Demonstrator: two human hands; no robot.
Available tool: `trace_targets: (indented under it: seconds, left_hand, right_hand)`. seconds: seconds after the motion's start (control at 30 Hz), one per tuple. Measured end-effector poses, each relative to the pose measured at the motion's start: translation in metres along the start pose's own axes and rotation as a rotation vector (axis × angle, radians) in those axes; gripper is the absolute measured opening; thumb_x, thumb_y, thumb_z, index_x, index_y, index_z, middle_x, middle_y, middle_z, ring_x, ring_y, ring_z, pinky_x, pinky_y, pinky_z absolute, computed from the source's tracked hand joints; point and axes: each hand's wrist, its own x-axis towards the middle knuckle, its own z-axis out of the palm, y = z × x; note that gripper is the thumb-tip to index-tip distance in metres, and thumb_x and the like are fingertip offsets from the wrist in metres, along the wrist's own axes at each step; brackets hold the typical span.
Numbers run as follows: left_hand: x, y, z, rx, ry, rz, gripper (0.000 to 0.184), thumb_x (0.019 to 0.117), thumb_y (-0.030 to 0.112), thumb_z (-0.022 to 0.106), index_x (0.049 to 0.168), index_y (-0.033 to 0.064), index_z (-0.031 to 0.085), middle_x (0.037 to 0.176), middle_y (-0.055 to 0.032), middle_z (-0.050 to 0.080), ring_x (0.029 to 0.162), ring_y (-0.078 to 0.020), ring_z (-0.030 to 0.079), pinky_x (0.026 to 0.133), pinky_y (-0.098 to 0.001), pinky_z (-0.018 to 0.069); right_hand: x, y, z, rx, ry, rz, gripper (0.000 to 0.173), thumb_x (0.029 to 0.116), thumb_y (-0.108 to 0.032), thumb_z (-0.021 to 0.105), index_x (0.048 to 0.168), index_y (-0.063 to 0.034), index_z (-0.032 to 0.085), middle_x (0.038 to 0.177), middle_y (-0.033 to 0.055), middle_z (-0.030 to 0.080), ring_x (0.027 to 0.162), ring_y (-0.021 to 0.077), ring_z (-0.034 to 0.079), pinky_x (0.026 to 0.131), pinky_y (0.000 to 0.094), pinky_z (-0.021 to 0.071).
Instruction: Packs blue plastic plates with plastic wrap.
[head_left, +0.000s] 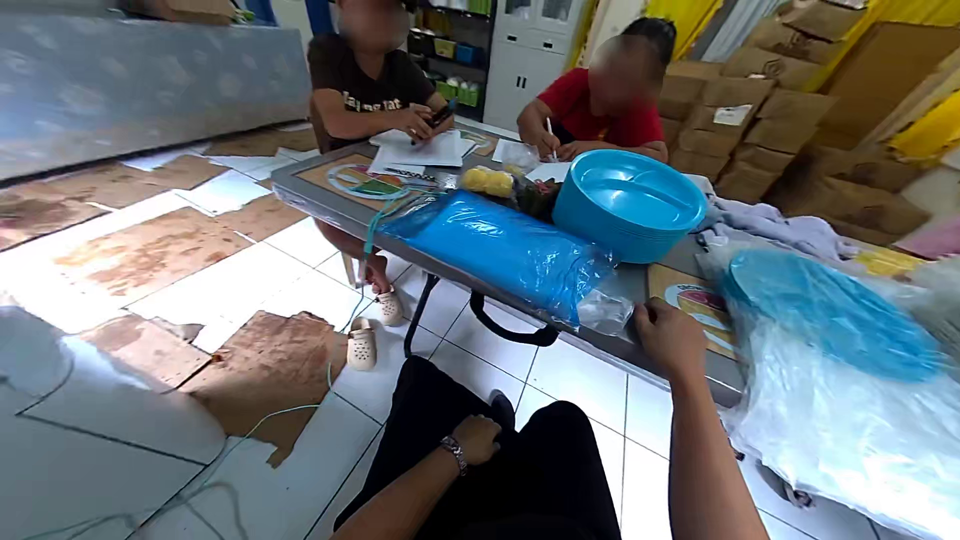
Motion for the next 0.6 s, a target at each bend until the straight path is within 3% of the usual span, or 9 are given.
trace_targets:
  seconds: [0.07, 0.13, 0.2, 0.27, 0.3, 0.4, 0.5, 0.6]
  left_hand:
    - [-0.007, 0.002, 0.001, 0.031, 0.022, 0.010, 0.040, 0.1076, 0.025, 0.049, 0.137, -0.0003, 0.060, 0.139, -0.0226, 0.060, 0.135, -0.0386, 0.052, 0.114, -0.0575, 0.0356]
    - [-0.015, 0.005, 0.005, 0.026, 0.082, 0.067, 0.036, 0.1073, 0.022, 0.049, 0.134, 0.0010, 0.063, 0.136, -0.0215, 0.062, 0.133, -0.0377, 0.054, 0.113, -0.0573, 0.0368]
    - [-0.023, 0.008, 0.009, -0.018, 0.159, 0.134, 0.033, 0.1067, 0.017, 0.049, 0.130, 0.0015, 0.066, 0.132, -0.0213, 0.064, 0.131, -0.0373, 0.056, 0.113, -0.0559, 0.0381]
    - [-0.030, 0.012, 0.009, -0.058, 0.237, 0.187, 0.032, 0.1061, 0.014, 0.048, 0.129, 0.0012, 0.067, 0.130, -0.0211, 0.066, 0.130, -0.0368, 0.056, 0.114, -0.0530, 0.0384]
    - [-0.032, 0.015, 0.009, -0.076, 0.300, 0.218, 0.031, 0.1054, 0.012, 0.049, 0.127, 0.0006, 0.068, 0.128, -0.0210, 0.067, 0.128, -0.0365, 0.057, 0.114, -0.0505, 0.0390]
    - [-0.031, 0.025, 0.011, -0.106, 0.698, 0.396, 0.023, 0.0981, 0.004, 0.056, 0.110, -0.0012, 0.075, 0.111, -0.0182, 0.074, 0.112, -0.0343, 0.068, 0.105, -0.0476, 0.0489]
    - [-0.020, 0.058, -0.018, -0.049, 1.086, 0.598, 0.020, 0.0933, 0.005, 0.059, 0.101, 0.0022, 0.078, 0.100, -0.0113, 0.077, 0.099, -0.0279, 0.072, 0.093, -0.0447, 0.0558]
    - [-0.029, 0.114, -0.069, -0.047, 1.308, 0.723, 0.020, 0.0926, 0.005, 0.060, 0.099, -0.0003, 0.078, 0.102, -0.0131, 0.077, 0.102, -0.0270, 0.071, 0.098, -0.0420, 0.0539]
  right_hand:
    - [0.004, 0.002, -0.005, 0.241, -0.066, 0.025, 0.047, 0.1111, -0.034, 0.038, 0.110, 0.0003, 0.070, 0.104, 0.0210, 0.070, 0.102, 0.0362, 0.066, 0.090, 0.0598, 0.0468]
    - [0.004, 0.000, -0.007, 0.596, -0.106, 0.057, 0.056, 0.1135, -0.035, 0.028, 0.108, 0.0002, 0.071, 0.098, 0.0093, 0.071, 0.087, 0.0164, 0.064, 0.083, 0.0389, 0.0495]
    - [0.003, -0.009, -0.006, 0.834, -0.150, 0.075, 0.061, 0.1129, -0.042, 0.027, 0.110, 0.0015, 0.069, 0.096, 0.0071, 0.070, 0.080, 0.0114, 0.062, 0.077, 0.0314, 0.0494]
    - [0.006, -0.015, 0.000, 0.932, -0.148, 0.047, 0.050, 0.1113, -0.037, 0.039, 0.110, 0.0015, 0.071, 0.097, 0.0079, 0.070, 0.081, 0.0119, 0.062, 0.078, 0.0314, 0.0502]
    - [0.007, -0.015, 0.004, 0.959, -0.120, 0.017, 0.037, 0.1089, -0.028, 0.049, 0.107, 0.0012, 0.072, 0.096, 0.0077, 0.071, 0.081, 0.0109, 0.062, 0.077, 0.0302, 0.0506]
    - [0.007, -0.015, 0.011, 1.017, -0.043, -0.087, 0.011, 0.0967, -0.008, 0.066, 0.098, -0.0001, 0.073, 0.087, 0.0032, 0.071, 0.078, 0.0049, 0.063, 0.075, 0.0243, 0.0516]
    - [0.008, -0.015, 0.008, 1.080, 0.023, -0.044, 0.014, 0.0991, -0.011, 0.065, 0.103, 0.0013, 0.070, 0.093, 0.0055, 0.070, 0.083, 0.0079, 0.063, 0.079, 0.0270, 0.0522]
    - [0.004, -0.011, 0.013, 1.006, 0.125, 0.053, 0.031, 0.1034, -0.025, 0.060, 0.107, 0.0052, 0.063, 0.097, 0.0155, 0.065, 0.085, 0.0213, 0.063, 0.080, 0.0422, 0.0532]
